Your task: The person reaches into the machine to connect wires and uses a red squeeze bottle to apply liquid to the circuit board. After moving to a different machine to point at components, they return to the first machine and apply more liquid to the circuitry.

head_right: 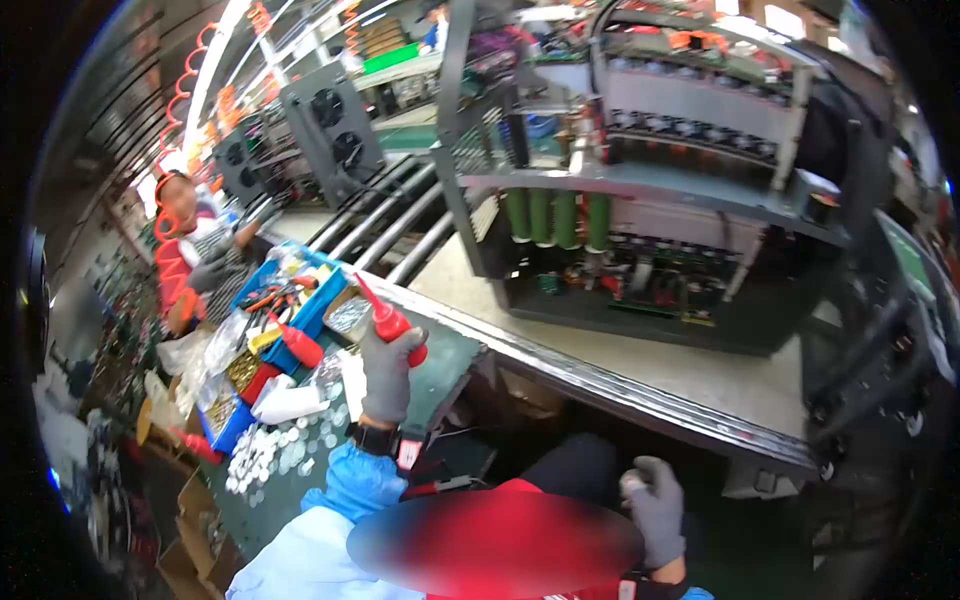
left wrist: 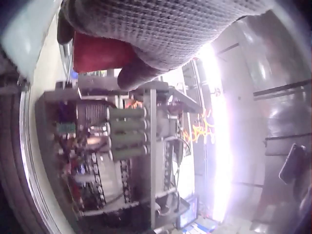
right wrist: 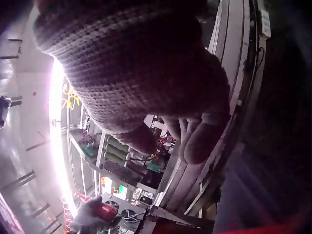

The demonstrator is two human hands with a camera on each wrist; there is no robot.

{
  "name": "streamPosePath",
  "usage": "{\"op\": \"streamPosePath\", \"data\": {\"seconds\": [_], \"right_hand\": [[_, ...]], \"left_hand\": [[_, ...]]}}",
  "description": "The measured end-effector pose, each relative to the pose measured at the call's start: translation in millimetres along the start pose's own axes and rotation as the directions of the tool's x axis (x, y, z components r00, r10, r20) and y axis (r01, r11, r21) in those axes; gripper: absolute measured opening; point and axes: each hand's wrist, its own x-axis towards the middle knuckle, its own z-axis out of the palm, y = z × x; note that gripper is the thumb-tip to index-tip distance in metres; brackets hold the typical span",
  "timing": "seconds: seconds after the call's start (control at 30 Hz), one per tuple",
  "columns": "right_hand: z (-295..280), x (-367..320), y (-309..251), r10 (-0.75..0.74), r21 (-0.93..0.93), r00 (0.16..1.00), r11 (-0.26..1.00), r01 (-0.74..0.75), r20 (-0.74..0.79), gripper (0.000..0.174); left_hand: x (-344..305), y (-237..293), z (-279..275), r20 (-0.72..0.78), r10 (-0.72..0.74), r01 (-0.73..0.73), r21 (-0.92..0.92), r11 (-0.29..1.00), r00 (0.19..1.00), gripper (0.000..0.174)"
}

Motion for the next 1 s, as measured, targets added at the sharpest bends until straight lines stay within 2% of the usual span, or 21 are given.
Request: {"op": "streamPosePath", "data": {"seconds": [0.1, 0.17, 0.2, 0.27, 0.3, 0.33, 0.37, 0.43, 0.5, 0.53, 0.57, 0.6, 0.63, 0.67, 0.7, 0.77, 0.83, 0.87, 0.9, 0.97, 1.0], "right_hand": [[-14, 46, -13, 0.019, -0.014, 0.998, 1.0, -0.02, -0.06, 0.036], [-30, 78, -5, -0.049, 0.014, 0.993, 0.999, 0.051, -0.104, 0.037], [-29, 88, -10, -0.05, 0.06, 0.979, 0.996, 0.063, -0.199, 0.038], [-47, 118, 4, -0.205, -0.082, 0.955, 0.978, 0.191, -0.216, 0.038], [-54, 128, 4, -0.127, -0.053, 0.972, 0.992, 0.119, -0.197, 0.04], [-60, 145, 26, -0.178, -0.049, 0.957, 0.984, 0.172, -0.231, 0.038], [-64, 158, 44, -0.228, -0.055, 0.935, 0.974, 0.221, -0.271, 0.037], [-65, 167, 49, -0.265, -0.14, 0.933, 0.962, 0.236, -0.242, 0.036], [-67, 170, 58, -0.245, -0.131, 0.941, 0.967, 0.22, -0.234, 0.037], [-70, 172, 69, -0.213, -0.081, 0.941, 0.977, 0.198, -0.264, 0.038], [-59, 156, 38, -0.199, -0.127, 0.948, 0.977, 0.172, -0.247, 0.037], [-57, 154, 40, -0.13, -0.057, 0.96, 0.991, 0.12, -0.249, 0.037], [-51, 151, 30, -0.171, -0.015, 0.95, 0.985, 0.173, -0.261, 0.036], [-50, 148, 18, -0.271, -0.271, 0.929, 0.941, 0.201, -0.252, 0.033], [-50, 150, 19, -0.284, -0.225, 0.921, 0.948, 0.227, -0.266, 0.029], [-53, 151, 24, -0.319, -0.283, 0.909, 0.928, 0.242, -0.269, 0.03], [-50, 141, 6, -0.305, -0.296, 0.918, 0.928, 0.226, -0.255, 0.031], [-52, 140, 7, -0.301, -0.275, 0.918, 0.934, 0.229, -0.257, 0.032], [-52, 141, 11, -0.301, -0.254, 0.918, 0.938, 0.236, -0.258, 0.032], [-52, 144, 15, -0.309, -0.236, 0.918, 0.938, 0.252, -0.249, 0.033], [-52, 145, 15, -0.315, -0.24, 0.917, 0.936, 0.258, -0.244, 0.033]], "left_hand": [[34, -36, -16, -0.115, 0.032, -0.024, 0.072, 0.997, 0.993, 0.028], [55, -57, -20, -0.223, 0.041, -0.026, 0.068, 0.997, 0.974, 0.028], [69, -90, -37, -0.3, 0.077, -0.01, 0.221, 0.975, 0.951, 0.029], [75, -102, -40, -0.344, 0.145, -0.09, 0.171, 0.981, 0.928, 0.031], [71, -97, -40, -0.359, 0.117, -0.004, 0.3, 0.954, 0.926, 0.042], [72, -105, -43, -0.363, 0.224, -0.033, 0.464, 0.885, 0.904, 0.048], [67, -95, -37, -0.35, 0.164, -0.021, 0.379, 0.925, 0.922, 0.049], [68, -102, -43, -0.334, 0.126, 0.026, 0.415, 0.909, 0.934, 0.044], [66, -106, -57, -0.33, 0.06, 0.09, 0.421, 0.902, 0.942, 0.058], [63, -101, -55, -0.278, 0.017, 0.078, 0.326, 0.942, 0.96, 0.061], [62, -97, -53, -0.225, -0.027, 0.079, 0.226, 0.971, 0.974, 0.064], [57, -91, -62, -0.207, -0.076, 0.137, 0.3, 0.944, 0.975, 0.058], [52, -86, -69, -0.189, -0.124, 0.188, 0.375, 0.908, 0.974, 0.052], [36, -62, -52, -0.205, -0.017, 0.075, 0.28, 0.957, 0.979, 0.047], [19, -37, -34, -0.218, 0.091, -0.05, 0.188, 0.981, 0.972, 0.043], [-7, -31, -14, -0.356, 0.137, -0.072, 0.19, 0.979, 0.924, 0.034], [-32, -15, 9, -0.029, 0.003, 0.0, 0.084, 0.996, 1.0, 0.028], [-39, -15, 24, 0.087, -0.041, 0.022, 0.211, 0.977, 0.995, 0.024], [-51, -5, 50, 0.208, -0.182, 0.154, 0.144, 0.978, 0.961, 0.022], [-58, -21, 84, 0.439, -0.155, 0.06, 0.223, 0.973, 0.885, 0.034], [-57, -41, 96, 0.515, -0.099, -0.094, 0.335, 0.937, 0.851, 0.036]]}}
